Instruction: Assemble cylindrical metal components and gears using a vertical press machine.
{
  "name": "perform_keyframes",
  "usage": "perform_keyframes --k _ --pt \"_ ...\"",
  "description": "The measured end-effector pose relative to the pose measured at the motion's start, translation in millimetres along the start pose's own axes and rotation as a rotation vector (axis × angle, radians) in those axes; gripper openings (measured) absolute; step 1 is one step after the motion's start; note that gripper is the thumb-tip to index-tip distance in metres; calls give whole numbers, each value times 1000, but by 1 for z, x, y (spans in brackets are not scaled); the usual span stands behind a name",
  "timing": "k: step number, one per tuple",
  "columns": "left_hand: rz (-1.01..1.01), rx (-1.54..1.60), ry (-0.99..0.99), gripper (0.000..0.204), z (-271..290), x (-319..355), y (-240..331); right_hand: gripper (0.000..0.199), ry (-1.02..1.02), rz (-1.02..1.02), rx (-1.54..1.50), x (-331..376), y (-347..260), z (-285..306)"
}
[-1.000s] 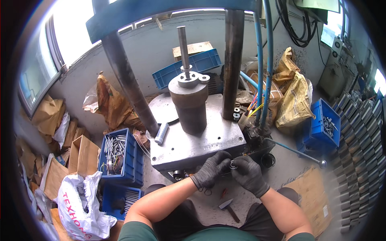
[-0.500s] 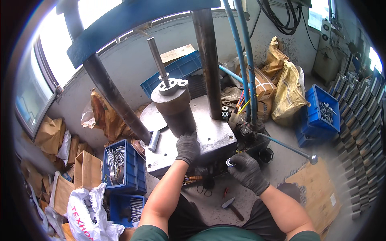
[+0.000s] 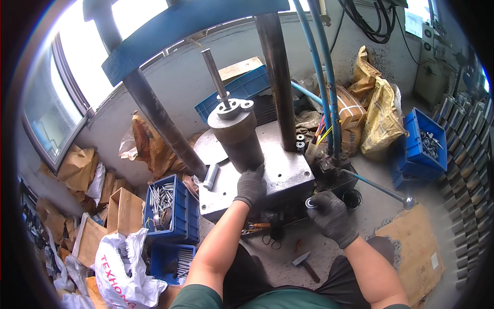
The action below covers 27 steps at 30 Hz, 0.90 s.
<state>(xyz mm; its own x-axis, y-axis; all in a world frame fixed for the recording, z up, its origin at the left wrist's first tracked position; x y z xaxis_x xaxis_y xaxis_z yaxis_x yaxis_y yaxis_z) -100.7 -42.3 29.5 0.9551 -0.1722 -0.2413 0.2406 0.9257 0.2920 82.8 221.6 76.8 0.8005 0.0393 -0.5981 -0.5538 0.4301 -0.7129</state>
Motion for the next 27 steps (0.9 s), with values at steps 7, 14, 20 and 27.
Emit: perform_keyframes --k 7,14,20,27 --pt "-141 -124 -143 37 24 14 17 21 -41 -14 -31 1 -2 2" --pt "-1010 183 -182 37 45 90 55 21 -40 12 24 -3 -13 8" --pt "-746 344 404 17 114 12 34 21 -66 -51 -62 -1 -8 1" --pt "68 859 632 40 200 -149 -16 23 -145 -114 -109 2 3 -11"
Point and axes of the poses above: each hand's wrist, its own x-axis away from the middle knuckle, its own z-axis out of the back of the hand, y = z × x, the point moved 1 cm from there along -x, towards the middle knuckle, and after that the axes turned 5 degrees about z, right-handed, at the moved point
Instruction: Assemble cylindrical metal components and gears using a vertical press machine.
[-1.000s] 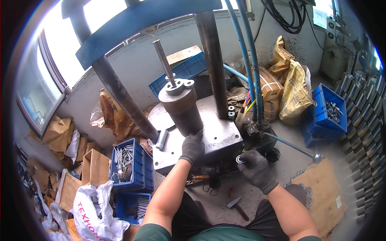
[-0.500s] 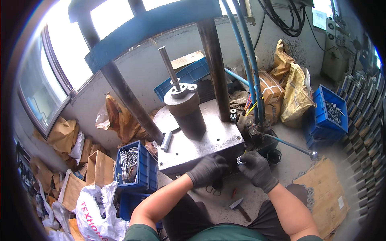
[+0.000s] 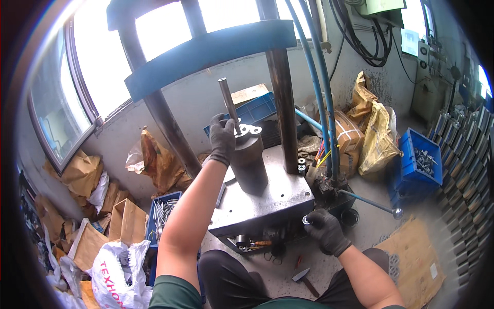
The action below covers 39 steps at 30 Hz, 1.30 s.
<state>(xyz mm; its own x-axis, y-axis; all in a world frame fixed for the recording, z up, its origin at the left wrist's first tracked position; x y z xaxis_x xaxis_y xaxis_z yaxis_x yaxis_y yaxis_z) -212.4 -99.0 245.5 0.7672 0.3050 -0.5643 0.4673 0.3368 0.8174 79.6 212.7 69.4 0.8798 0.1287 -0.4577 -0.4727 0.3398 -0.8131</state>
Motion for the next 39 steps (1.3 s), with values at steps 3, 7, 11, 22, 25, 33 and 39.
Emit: perform_keyframes --k 3,7,11,22,25,33,39 --pt "240 63 -134 44 -33 -9 20 20 64 59 73 2 5 3" --pt "184 -263 -160 48 -35 1 37 20 34 47 217 4 1 6" --pt "69 -338 -158 36 -32 7 29 21 16 -9 298 13 7 8" --pt "160 -390 -66 21 -21 15 39 18 76 230 294 -67 -1 -12" --pt "163 -382 -72 21 -21 14 37 18 105 449 364 -147 -27 -20" --pt "183 -336 -68 28 -29 12 34 24 246 462 524 -316 -38 -63" --pt "108 -303 -28 29 -25 18 38 28 188 328 450 -330 -19 -75"
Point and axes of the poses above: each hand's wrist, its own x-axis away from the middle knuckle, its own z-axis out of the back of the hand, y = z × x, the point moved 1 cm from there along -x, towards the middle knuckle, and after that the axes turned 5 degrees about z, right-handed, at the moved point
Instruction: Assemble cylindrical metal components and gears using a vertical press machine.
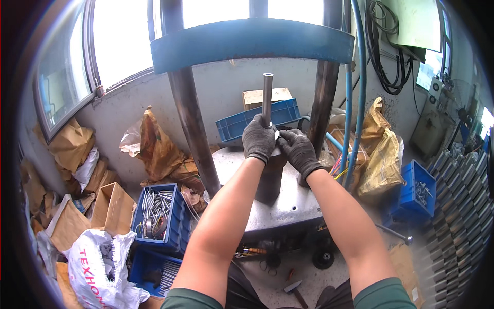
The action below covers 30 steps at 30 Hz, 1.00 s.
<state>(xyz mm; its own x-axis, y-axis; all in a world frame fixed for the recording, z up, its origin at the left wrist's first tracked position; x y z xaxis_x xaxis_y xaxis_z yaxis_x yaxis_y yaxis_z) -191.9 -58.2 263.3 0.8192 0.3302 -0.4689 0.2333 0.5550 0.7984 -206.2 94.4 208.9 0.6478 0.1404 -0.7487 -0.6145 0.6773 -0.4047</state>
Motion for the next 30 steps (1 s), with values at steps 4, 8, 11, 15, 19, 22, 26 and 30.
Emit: perform_keyframes --k 4,8,11,15,19,22,26,30 --pt "-268 300 212 34 -10 -3 -23 30 66 15 12 4 -12 -6" --pt "-157 1091 270 58 -22 -2 -22 30 110 28 -20 5 -8 -3" --pt "-99 1155 366 58 -14 -5 -19 37 34 3 -30 4 -9 2" --pt "-99 1195 298 54 -11 -10 -28 48 26 -12 27 1 -22 7" --pt "-77 1339 138 46 -7 -6 -25 55 -144 -78 97 -5 -29 15" --pt "-109 1331 21 29 -4 1 -13 53 -185 -44 119 -9 -22 19" --pt "-33 1162 52 16 4 3 -2 51 -321 -53 95 -15 -25 32" --pt "-44 1008 15 21 7 0 7 38 -309 268 409 -4 -22 56"
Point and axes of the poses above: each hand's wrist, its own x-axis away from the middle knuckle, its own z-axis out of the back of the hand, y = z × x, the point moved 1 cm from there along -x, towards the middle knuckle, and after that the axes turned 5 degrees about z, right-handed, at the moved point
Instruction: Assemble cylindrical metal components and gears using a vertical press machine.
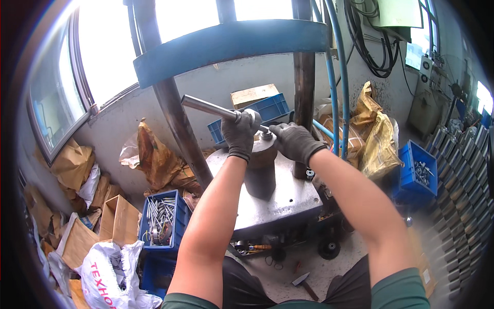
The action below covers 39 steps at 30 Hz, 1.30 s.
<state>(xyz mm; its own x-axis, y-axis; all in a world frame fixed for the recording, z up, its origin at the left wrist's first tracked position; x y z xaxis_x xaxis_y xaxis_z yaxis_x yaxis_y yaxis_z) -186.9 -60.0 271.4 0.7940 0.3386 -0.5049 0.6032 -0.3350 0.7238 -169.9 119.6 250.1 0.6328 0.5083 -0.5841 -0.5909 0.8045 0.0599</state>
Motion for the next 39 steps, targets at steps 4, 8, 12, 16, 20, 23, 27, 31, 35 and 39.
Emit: perform_keyframes --k 4,8,12,16,20,23,27,31,35,39 --pt "95 59 -92 23 -5 -1 22 17 -147 328 239 52 -6 75" --pt "96 -104 -148 21 -10 -14 16 14 -391 355 269 153 -7 153" --pt "136 -106 -102 19 -7 -18 24 18 -642 206 284 241 -7 215" --pt "3 -354 -112 16 -4 -32 19 11 -494 23 90 309 -1 242" --pt "71 -246 -70 18 -27 -7 31 13 -153 83 341 306 -4 225" --pt "9 -293 -59 20 -22 -6 31 12 106 108 368 270 15 220" --pt "-35 -298 -20 21 -22 -8 25 23 257 2 275 213 50 212" --pt "12 -233 -17 18 -27 -7 21 60 274 -110 343 175 89 194" --pt "-26 -357 -31 15 -24 -14 15 79 316 -253 378 162 123 177" --pt "-74 -528 -27 11 -13 -43 5 46 316 -340 365 159 127 176"
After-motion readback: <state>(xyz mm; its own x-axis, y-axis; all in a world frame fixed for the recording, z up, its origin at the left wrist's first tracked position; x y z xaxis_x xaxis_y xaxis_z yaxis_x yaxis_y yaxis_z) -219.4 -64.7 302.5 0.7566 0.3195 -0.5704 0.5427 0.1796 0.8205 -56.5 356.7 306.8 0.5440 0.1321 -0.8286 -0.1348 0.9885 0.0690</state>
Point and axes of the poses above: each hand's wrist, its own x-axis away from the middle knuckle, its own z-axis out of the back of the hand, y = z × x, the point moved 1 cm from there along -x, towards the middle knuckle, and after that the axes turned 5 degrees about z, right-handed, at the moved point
